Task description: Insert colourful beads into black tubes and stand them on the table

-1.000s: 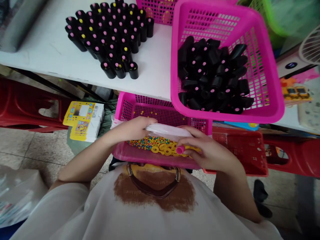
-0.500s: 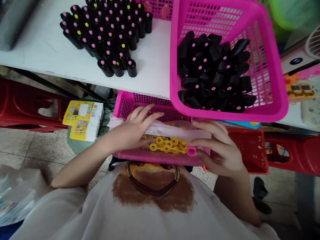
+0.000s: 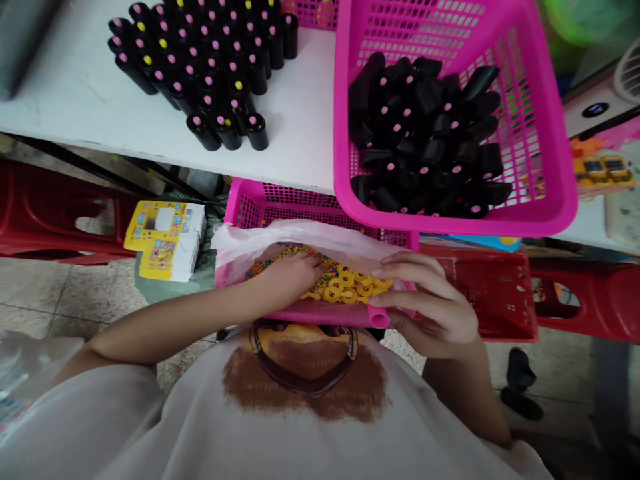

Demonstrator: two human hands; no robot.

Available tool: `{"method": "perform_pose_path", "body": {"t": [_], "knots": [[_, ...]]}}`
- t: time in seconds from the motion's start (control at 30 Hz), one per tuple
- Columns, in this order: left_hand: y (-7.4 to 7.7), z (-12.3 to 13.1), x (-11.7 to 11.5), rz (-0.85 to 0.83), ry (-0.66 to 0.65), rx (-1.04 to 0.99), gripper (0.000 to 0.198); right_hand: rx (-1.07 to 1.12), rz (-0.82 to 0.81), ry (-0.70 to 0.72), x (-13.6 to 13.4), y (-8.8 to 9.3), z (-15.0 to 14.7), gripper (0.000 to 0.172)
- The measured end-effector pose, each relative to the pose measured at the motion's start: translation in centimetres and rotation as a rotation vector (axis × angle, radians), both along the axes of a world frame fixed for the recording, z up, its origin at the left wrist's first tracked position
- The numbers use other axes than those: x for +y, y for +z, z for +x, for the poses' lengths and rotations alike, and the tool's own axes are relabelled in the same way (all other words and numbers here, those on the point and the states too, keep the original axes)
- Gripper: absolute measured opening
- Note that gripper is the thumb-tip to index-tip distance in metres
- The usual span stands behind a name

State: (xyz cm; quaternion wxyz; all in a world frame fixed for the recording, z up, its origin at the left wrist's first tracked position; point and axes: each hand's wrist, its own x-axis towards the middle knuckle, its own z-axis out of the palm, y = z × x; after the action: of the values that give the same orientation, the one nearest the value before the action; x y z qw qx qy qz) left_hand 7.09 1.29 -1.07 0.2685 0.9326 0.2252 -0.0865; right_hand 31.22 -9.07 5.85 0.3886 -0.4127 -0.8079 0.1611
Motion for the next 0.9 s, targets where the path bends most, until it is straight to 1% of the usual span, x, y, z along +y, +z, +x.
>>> {"method": "perform_pose_path", "body": {"t": [0.07,0.23,0.3,0.37,0.47,0.57,0.63,0.7,0.77,0.83,0.9], "knots": [[0.3,-0.1,0.4,-0.009,0.005,0.054,0.021,0.006,-0.007,0.003,-0.1,-0.2,0.1,0.026],[3.2,-1.4,2.0,-0.046,0.061,0.006,0.022,0.031,-0.029,-0.013,-0.4,-0.4,0.6,0.029],[4.0,-1.9,2.0,-0.049,0.037,0.053,0.023,0.033,-0.035,-0.004,-0.4,-0.6,0.7,0.029],[4.2,-2.1,1.5,-0.054,-0.02,0.139,0.023,0.039,-0.041,0.008,-0.4,-0.8,0.7,0.028],[3.9,-1.7,0.6,-0.052,-0.101,0.253,0.026,0.056,-0.051,0.006,-0.4,-1.0,0.8,0.028],[3.6,-1.2,0.3,-0.049,-0.124,0.305,0.023,0.064,-0.045,-0.012,-0.5,-0.8,1.1,0.03],[4.0,-1.0,0.6,-0.054,-0.112,0.317,0.019,0.061,-0.033,-0.029,-0.6,-0.6,1.4,0.03],[4.8,-0.8,1.1,-0.085,-0.103,0.314,0.017,0.055,-0.022,-0.047,-0.8,-0.4,1.8,0.03],[5.6,-0.5,1.6,-0.151,-0.097,0.292,0.014,0.059,-0.009,-0.068,-1.0,-0.3,2.2,0.029],[6.2,0.2,1.9,-0.225,-0.092,0.217,0.012,0.078,0.01,-0.09,-1.2,-0.4,2.5,0.027],[6.3,1.4,1.9,-0.294,-0.078,0.09,0.015,0.111,0.033,-0.11,-1.3,-0.5,2.6,0.023]]}}
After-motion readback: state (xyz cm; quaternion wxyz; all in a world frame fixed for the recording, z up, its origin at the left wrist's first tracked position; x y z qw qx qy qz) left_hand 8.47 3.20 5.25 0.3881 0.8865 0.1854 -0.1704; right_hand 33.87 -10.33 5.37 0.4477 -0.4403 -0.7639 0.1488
